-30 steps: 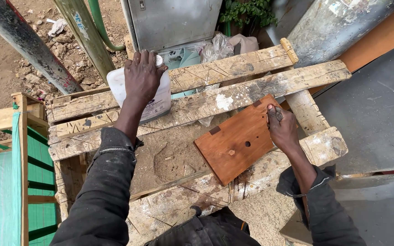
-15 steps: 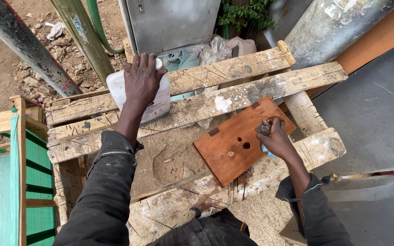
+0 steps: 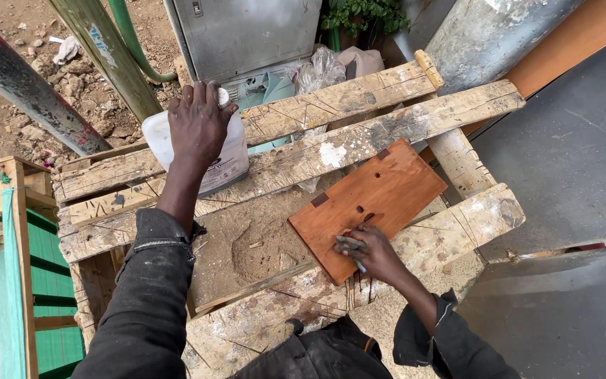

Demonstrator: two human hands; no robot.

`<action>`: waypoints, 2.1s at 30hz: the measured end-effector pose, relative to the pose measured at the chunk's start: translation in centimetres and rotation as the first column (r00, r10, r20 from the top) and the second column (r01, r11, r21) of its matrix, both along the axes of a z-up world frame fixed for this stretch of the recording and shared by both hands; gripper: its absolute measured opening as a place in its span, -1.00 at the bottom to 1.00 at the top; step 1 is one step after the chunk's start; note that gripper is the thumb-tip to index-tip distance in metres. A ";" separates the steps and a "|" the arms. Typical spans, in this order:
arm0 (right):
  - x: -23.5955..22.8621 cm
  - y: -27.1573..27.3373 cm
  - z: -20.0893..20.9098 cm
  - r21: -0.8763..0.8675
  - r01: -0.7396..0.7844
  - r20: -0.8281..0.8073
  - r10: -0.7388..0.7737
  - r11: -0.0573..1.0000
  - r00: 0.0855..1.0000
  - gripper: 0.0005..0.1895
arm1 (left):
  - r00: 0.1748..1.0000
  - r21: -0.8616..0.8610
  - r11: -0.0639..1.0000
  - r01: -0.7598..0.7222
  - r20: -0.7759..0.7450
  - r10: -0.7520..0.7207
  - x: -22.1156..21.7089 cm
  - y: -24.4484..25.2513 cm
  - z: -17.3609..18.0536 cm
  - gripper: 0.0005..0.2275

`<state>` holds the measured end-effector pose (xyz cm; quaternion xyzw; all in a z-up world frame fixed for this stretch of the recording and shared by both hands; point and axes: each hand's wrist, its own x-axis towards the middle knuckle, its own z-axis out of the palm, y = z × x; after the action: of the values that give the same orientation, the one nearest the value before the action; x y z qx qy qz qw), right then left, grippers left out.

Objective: The person is applying a dark wood stain to a rectangular wooden board using a cloth. They pour the stain from a large white plastic jug into a small metal cap, then dip the cloth into the cap and rub the stain onto the wood surface to achieve an even finish.

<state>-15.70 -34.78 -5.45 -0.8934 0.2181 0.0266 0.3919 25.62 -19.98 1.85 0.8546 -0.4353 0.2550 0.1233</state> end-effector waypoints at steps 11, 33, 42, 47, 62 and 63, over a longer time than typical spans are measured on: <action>1.2 -7.9 -9.2 -0.564 0.450 0.229 -0.392 0.692 0.891 -0.60 | 1.000 0.002 1.000 0.002 -0.005 -0.002 0.0 0.1 0.2 -0.54; 1.6 5.6 1.3 0.379 0.291 0.166 -0.374 0.878 0.913 -0.71 | 0.998 0.031 0.999 0.020 -0.056 -0.018 1.9 0.0 -0.1 -0.56; 1.1 9.4 -0.9 0.382 0.338 0.233 -0.444 0.860 0.865 -0.60 | 0.966 -0.223 0.945 -0.238 -0.153 0.207 -0.2 -2.7 2.1 -0.52; -1.6 10.0 -0.2 0.500 0.476 0.103 -0.595 0.723 0.797 -0.59 | 0.932 -0.079 0.995 0.068 -0.352 -0.091 1.1 -1.2 3.4 -0.58; -4.0 9.2 0.0 0.665 0.619 -0.033 -0.811 0.418 0.583 -0.45 | 0.989 -0.177 0.982 -0.071 -0.140 0.046 2.1 -1.8 1.3 -0.51; -4.1 9.0 -0.5 0.667 0.621 -0.031 -0.817 0.413 0.576 -0.45 | 0.990 -0.177 0.982 -0.062 -0.138 0.038 1.9 -1.9 1.5 -0.51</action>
<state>-19.82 -25.82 -5.99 -0.5210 0.5007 -0.2130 0.6577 27.54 -21.89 3.39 0.8657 -0.3793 0.2386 0.2231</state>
